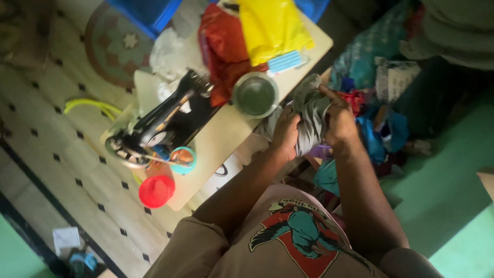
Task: The person wipes the bottom of a wooden cabinet and the adjacent wall with a cloth, then wets the cloth in a bowl and continues wiping the cabinet door and edges.
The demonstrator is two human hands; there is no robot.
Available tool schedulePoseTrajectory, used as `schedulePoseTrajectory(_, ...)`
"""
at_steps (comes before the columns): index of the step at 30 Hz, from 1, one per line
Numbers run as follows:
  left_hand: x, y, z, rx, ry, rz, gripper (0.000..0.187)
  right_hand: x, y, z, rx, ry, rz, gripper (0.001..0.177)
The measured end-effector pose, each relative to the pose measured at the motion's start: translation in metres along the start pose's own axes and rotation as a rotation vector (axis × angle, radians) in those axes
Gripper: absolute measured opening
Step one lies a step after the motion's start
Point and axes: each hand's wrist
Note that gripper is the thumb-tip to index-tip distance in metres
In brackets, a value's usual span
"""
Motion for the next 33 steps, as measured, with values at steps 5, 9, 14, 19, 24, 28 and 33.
schedulePoseTrajectory(5,0.047,0.017,0.023,0.034,0.029,-0.101,0.032,-0.048,0.035,0.012,0.240,-0.147,-0.416,0.070)
schedulePoseTrajectory(9,0.072,0.043,0.043,0.132,0.296,0.001,0.030,-0.085,0.065,0.037,0.644,-0.105,-0.986,0.048)
schedulePoseTrajectory(14,0.089,0.082,0.052,-0.050,0.733,0.096,0.040,-0.119,0.133,0.098,0.764,-0.217,-1.283,0.040)
schedulePoseTrajectory(19,0.082,0.092,0.035,-0.289,0.869,0.488,0.045,-0.125,0.181,0.131,0.786,-0.182,-1.755,0.037)
schedulePoseTrajectory(24,0.088,0.095,0.036,-0.371,0.856,0.694,0.036,-0.110,0.198,0.146,0.866,-0.299,-1.626,0.043)
schedulePoseTrajectory(28,0.099,0.092,0.038,-0.402,0.799,0.735,0.039,-0.118,0.184,0.136,0.797,-0.346,-1.616,0.039)
schedulePoseTrajectory(33,0.109,0.077,0.049,-0.579,0.661,0.911,0.039,-0.118,0.176,0.123,0.754,-0.208,-1.558,0.026)
Point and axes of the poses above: each hand's wrist, its own z-axis towards the middle knuckle, its own x-axis out of the back of the hand, y = z × x, and after that the axes turned 15 degrees about y, right-handed
